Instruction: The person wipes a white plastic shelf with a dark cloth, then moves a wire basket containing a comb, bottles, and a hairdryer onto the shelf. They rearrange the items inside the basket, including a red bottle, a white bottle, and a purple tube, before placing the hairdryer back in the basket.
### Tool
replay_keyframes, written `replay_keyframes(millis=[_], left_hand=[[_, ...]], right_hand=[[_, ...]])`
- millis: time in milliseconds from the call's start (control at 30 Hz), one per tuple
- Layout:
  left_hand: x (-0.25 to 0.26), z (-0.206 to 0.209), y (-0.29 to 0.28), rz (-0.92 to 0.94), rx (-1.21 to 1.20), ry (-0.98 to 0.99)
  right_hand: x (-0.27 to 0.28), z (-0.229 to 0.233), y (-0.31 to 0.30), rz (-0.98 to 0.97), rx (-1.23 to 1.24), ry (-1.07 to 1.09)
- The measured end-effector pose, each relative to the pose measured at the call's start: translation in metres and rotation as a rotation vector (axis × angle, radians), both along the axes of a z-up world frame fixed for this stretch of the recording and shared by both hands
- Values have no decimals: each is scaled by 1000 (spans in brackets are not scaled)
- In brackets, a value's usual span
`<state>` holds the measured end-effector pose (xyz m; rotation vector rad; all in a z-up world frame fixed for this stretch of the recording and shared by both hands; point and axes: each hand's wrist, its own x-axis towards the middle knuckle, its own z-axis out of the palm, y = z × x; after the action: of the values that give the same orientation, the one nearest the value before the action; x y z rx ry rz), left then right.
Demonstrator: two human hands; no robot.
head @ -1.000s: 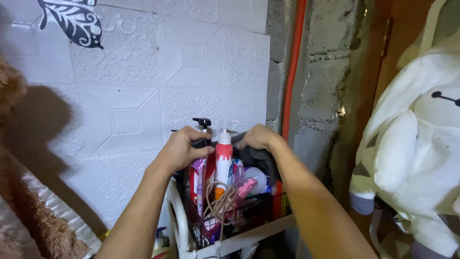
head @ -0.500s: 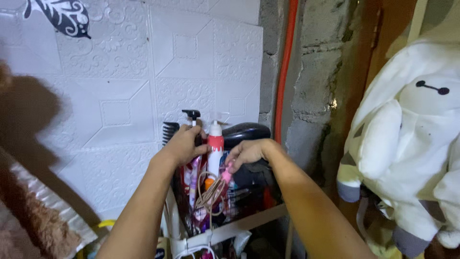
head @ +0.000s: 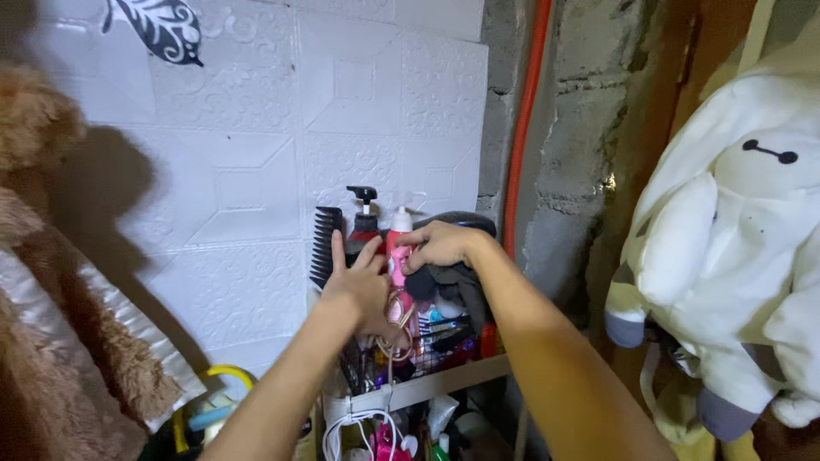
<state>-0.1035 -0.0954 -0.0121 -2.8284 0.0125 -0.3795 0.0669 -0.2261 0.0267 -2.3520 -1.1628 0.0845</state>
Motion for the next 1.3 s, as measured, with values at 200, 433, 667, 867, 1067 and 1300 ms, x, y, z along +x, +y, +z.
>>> replay_keyframes(millis=[200,433,667,867,1067,1300], left_hand=[[29,-11,18,-90,7,-157],[31,5,29,-73,-166,-287],[19,15,35,-119,-396,-561],[22,36,56,-270,-628,-969],[22,23,88,-248,-893,-1110],[31,12,109,-280,-1253,-1250]], right_hand=[[3,-4,0,-18,169,-31],[-9,-7,-19,22,314,40],[-22,-8,-36,-37,339,176],[-34,-16,-37,-25,344,106],[-47,-5,-31,-182,415,-99],[-68,-3,-5,-39,313,-110]])
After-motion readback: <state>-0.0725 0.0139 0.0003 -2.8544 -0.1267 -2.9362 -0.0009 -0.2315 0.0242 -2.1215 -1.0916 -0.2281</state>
